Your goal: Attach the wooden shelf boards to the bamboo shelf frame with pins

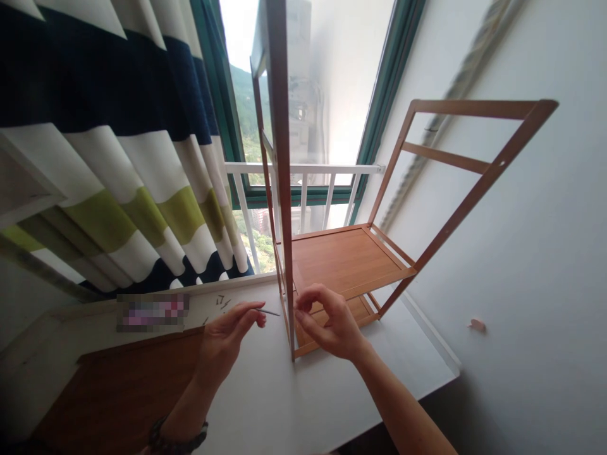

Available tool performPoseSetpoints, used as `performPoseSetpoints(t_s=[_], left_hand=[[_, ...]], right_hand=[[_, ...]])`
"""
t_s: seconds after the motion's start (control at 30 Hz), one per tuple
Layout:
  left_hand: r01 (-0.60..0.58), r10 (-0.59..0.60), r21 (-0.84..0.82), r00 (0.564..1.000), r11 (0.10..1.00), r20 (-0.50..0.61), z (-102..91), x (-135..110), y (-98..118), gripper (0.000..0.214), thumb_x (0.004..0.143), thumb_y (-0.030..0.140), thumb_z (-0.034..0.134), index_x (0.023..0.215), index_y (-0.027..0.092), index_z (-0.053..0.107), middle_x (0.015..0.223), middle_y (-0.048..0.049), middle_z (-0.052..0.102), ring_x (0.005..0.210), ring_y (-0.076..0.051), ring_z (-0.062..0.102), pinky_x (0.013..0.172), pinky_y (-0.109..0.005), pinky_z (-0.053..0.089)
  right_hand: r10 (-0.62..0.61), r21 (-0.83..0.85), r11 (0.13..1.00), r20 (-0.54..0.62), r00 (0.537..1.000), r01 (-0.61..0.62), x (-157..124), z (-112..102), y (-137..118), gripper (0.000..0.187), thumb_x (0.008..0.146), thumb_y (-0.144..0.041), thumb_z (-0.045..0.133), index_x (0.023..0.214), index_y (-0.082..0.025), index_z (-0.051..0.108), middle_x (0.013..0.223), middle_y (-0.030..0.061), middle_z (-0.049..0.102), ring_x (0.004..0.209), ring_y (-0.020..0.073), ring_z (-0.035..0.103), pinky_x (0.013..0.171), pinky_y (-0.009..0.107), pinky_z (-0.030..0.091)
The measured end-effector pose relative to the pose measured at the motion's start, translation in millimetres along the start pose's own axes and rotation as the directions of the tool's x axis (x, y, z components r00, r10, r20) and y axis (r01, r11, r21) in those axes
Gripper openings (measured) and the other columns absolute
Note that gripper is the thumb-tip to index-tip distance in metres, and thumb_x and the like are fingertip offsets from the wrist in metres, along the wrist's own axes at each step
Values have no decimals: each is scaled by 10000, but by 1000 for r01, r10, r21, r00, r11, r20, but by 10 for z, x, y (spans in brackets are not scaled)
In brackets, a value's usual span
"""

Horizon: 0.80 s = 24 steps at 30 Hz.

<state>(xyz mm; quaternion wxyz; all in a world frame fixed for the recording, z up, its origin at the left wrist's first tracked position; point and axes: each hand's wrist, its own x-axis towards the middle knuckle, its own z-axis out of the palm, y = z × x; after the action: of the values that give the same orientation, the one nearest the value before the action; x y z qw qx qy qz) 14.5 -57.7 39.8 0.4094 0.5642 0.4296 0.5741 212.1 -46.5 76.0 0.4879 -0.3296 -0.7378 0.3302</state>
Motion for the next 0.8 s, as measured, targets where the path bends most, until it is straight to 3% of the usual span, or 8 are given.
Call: performPoseSetpoints(t_s=[0.2,0.43,0.53,0.67,0.8], left_hand=[[-10,-32,-182,974,983,-224,-59,502,-183,271,702,331,640,897,145,669,689,-23,639,603,-117,582,650,-279,504],[-10,-44,-128,910,992,-411,-99,1165,-474,358,670,415,632,863,114,642,621,-5,589,548,-93,552,570,-236,487],[19,-44,-65,909,998,-414,-118,1291,-571,362,661,426,634,845,114,642,622,-11,592,544,-97,552,559,-233,480],[63,-62,-12,910,998,-411,-151,1344,-672,371,658,436,633,851,119,652,671,-32,619,558,-106,561,549,-232,471],[96,-86,3,901,995,-425,-154,1372,-763,386,660,445,625,859,116,661,658,-36,625,555,-113,566,548,-236,465]], right_hand=[[40,-187,981,-60,997,-50,491,-151,186,126,795,-264,525,893,-184,533,808,37,580,724,140,548,677,297,475],[19,-479,878,25,1000,-4,1350,-98,812,180,822,-278,450,887,-156,565,870,65,600,794,161,559,707,309,456],[44,-582,812,128,991,39,1607,-7,980,203,840,-265,426,918,-166,585,919,72,619,850,174,565,771,322,431],[161,-621,784,240,957,24,1786,103,1020,260,870,-300,392,967,-153,583,869,70,646,798,159,581,746,287,425],[226,-643,766,289,930,14,1839,180,967,282,878,-278,378,823,-130,612,784,66,646,702,136,563,679,242,406]])
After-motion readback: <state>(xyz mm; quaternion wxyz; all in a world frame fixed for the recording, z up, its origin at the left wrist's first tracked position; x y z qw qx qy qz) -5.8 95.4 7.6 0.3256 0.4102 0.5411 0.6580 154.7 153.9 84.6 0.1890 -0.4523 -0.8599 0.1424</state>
